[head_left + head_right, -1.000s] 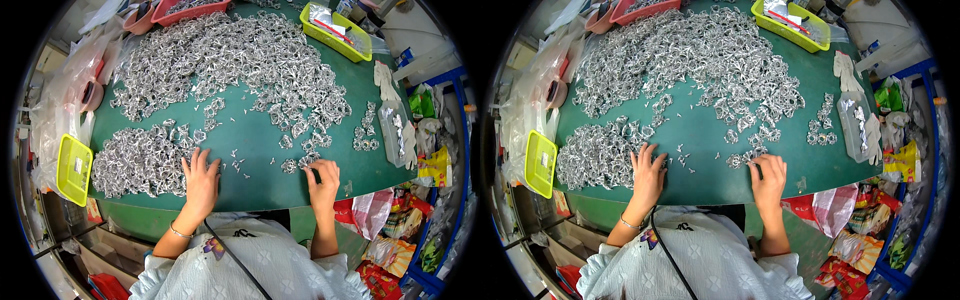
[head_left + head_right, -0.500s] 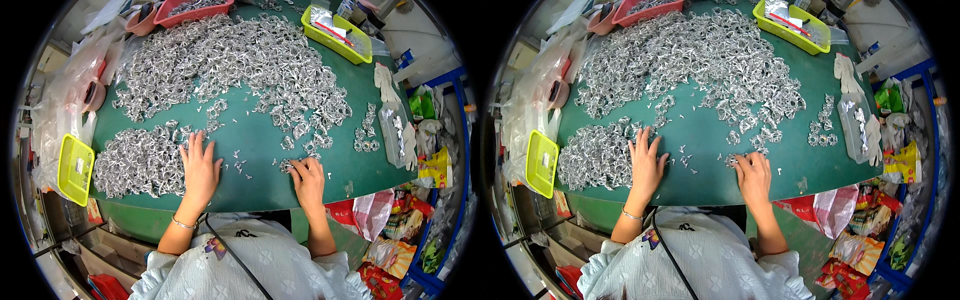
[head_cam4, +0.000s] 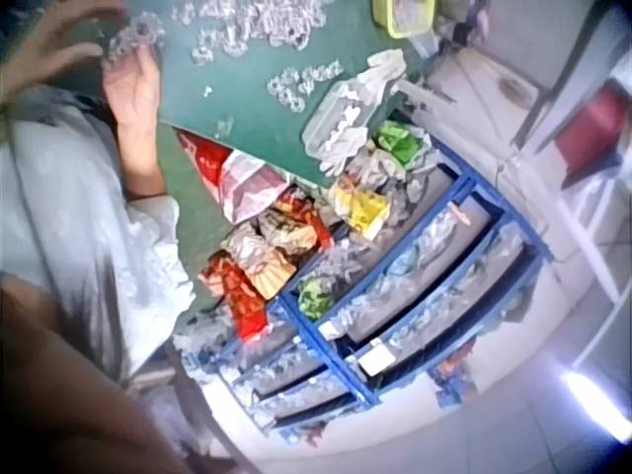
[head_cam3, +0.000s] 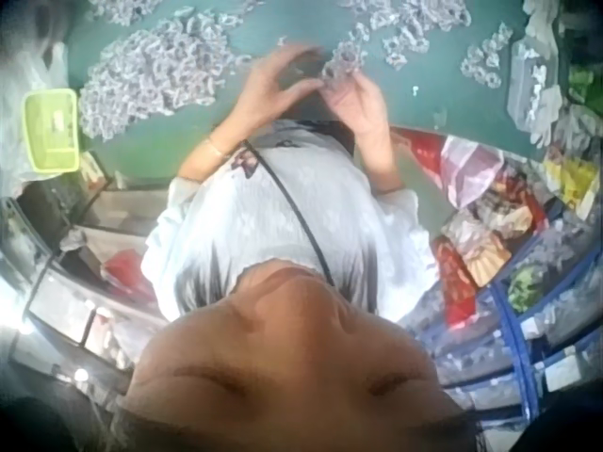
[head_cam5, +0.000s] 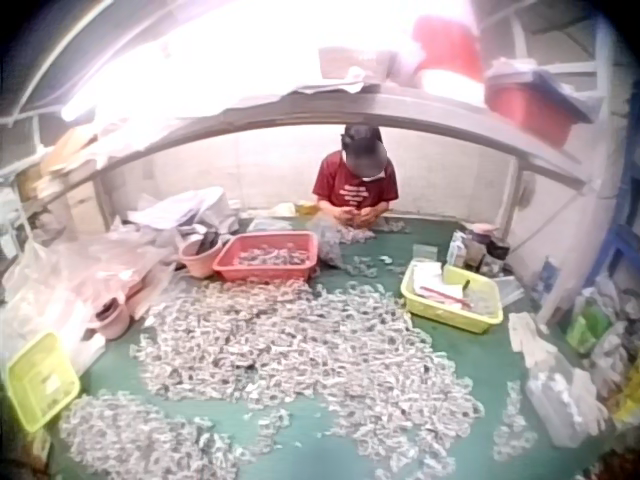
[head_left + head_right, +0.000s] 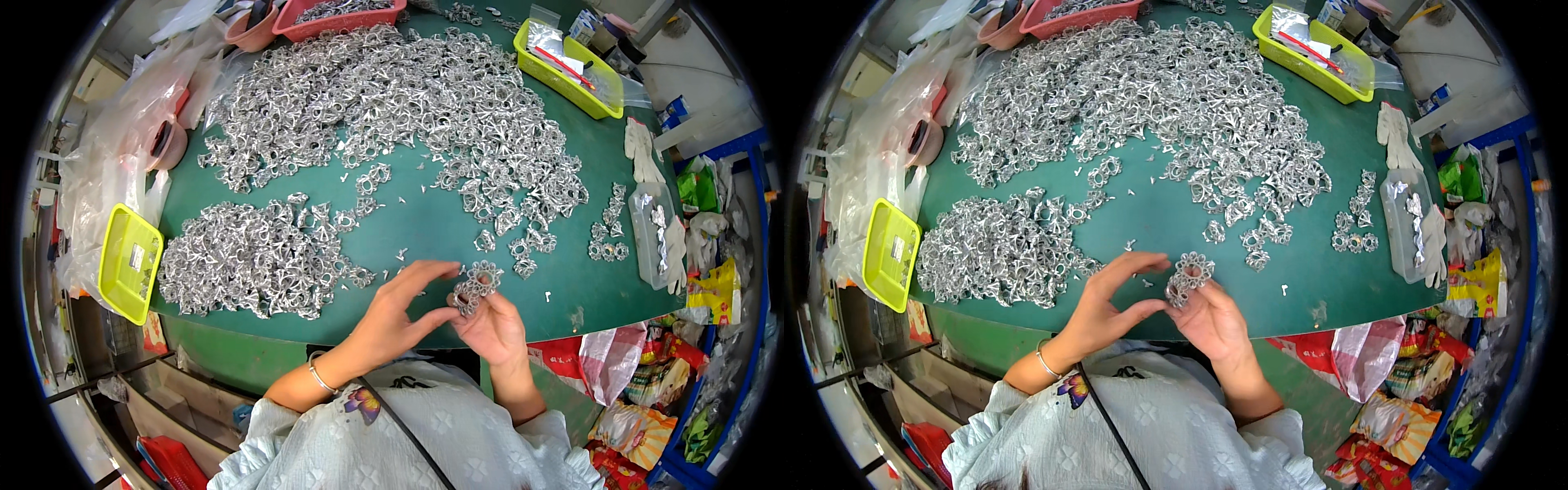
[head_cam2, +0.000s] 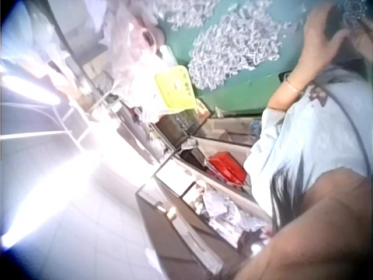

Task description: The person joins small silver-colored metal pieces by hand to form circular decorative components and places the completed units into a small yellow tray.

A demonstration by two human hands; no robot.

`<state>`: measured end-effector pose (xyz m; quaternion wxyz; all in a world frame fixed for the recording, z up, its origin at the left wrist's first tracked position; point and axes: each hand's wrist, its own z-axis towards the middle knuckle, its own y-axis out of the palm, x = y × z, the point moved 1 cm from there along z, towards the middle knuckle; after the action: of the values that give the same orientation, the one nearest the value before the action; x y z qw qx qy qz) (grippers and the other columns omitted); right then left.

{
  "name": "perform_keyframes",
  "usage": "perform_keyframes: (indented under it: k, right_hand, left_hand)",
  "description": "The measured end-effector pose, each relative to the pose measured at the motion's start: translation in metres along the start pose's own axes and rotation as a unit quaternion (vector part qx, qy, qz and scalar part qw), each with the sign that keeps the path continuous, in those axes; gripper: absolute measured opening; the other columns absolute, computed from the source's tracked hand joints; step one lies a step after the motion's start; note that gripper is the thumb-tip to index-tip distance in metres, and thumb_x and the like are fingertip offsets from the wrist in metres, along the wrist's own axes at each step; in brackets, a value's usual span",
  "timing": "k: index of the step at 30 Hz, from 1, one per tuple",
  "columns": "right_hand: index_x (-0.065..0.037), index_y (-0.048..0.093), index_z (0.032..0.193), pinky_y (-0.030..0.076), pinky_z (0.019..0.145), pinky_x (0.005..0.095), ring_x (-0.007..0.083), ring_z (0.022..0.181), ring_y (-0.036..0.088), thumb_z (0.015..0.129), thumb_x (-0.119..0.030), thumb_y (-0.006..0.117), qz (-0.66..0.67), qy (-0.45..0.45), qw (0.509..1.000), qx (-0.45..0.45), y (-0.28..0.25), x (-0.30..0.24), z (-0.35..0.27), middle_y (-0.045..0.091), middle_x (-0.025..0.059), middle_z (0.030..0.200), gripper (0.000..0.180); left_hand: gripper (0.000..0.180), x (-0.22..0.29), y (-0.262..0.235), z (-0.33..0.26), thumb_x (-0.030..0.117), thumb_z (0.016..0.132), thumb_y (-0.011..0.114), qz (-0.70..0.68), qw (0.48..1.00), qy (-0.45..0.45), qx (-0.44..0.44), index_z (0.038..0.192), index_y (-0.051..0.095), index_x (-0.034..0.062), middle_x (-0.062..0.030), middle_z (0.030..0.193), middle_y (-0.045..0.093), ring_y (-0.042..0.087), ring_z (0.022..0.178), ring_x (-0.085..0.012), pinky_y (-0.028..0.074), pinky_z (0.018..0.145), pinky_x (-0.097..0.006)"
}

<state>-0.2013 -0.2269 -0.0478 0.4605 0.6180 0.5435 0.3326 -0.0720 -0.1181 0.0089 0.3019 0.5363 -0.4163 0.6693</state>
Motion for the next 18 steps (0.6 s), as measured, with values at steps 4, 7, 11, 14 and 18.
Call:
perform_keyframes:
  k: [4, 7, 11, 14, 18]
  right_hand:
    - [-0.007, 0.057, 0.103, 0.045, 0.079, 0.033, 0.0183, 0.092, 0.056, 0.087, -0.014, 0.054, -0.02, 0.004, 0.999, 0.028, 0.0029, 0.0033, 0.0032, 0.059, 0.0048, 0.102, 0.018]
    - [-0.005, 0.056, 0.106, 0.046, 0.079, 0.0337, 0.0191, 0.092, 0.057, 0.087, -0.013, 0.054, -0.019, 0.021, 1.0, 0.013, 0.0031, 0.0045, 0.0051, 0.06, 0.006, 0.103, 0.021]
    - [-0.004, 0.055, 0.107, 0.045, 0.078, 0.035, 0.0206, 0.091, 0.056, 0.087, -0.017, 0.054, -0.05, 0.004, 0.999, -0.007, 0.0021, 0.0063, 0.005, 0.059, 0.0074, 0.102, 0.024]
    - [-0.006, 0.057, 0.105, 0.042, 0.076, 0.0353, 0.0216, 0.089, 0.052, 0.087, -0.025, 0.056, -0.087, -0.008, 0.996, 0.004, 0.007, 0.0062, 0.003, 0.058, 0.0076, 0.099, 0.026]
    - [-0.005, 0.057, 0.103, 0.042, 0.074, 0.0349, 0.0218, 0.088, 0.05, 0.086, -0.025, 0.057, -0.069, -0.008, 0.997, -0.017, 0.0075, 0.0053, 0.0036, 0.057, 0.0077, 0.097, 0.026]
  left_hand:
    - [0.05, 0.0019, 0.003, 0.0029, 0.007, 0.069, 0.074, 0.005, 0.999, 0.028, 0.018, 0.115, 0.056, 0.0041, -0.009, 0.107, 0.059, 0.057, 0.094, -0.0215, 0.045, 0.085, -0.033]
    - [0.053, 0.0005, 0.0049, 0.0012, 0.008, 0.066, 0.076, 0.004, 0.999, 0.03, 0.018, 0.115, 0.056, 0.0041, -0.0093, 0.106, 0.058, 0.057, 0.093, -0.0213, 0.045, 0.084, -0.032]
    - [0.055, 0.0051, 0.0033, -0.0006, 0.003, 0.065, 0.074, -0.006, 1.0, 0.004, 0.002, 0.116, 0.054, 0.0029, -0.0123, 0.11, 0.056, 0.055, 0.102, -0.0268, 0.044, 0.089, -0.035]
    - [0.056, 0.002, 0.0042, -0.0008, 0.008, 0.065, 0.077, -0.006, 1.0, 0.027, 0.013, 0.116, 0.055, 0.0039, -0.0102, 0.107, 0.058, 0.056, 0.094, -0.0216, 0.046, 0.083, -0.032]
    - [0.057, 0.0077, 0.002, -0.0016, 0.008, 0.063, 0.078, 0.007, 1.0, 0.02, 0.013, 0.116, 0.055, 0.004, -0.0099, 0.107, 0.058, 0.056, 0.095, -0.0216, 0.045, 0.083, -0.032]
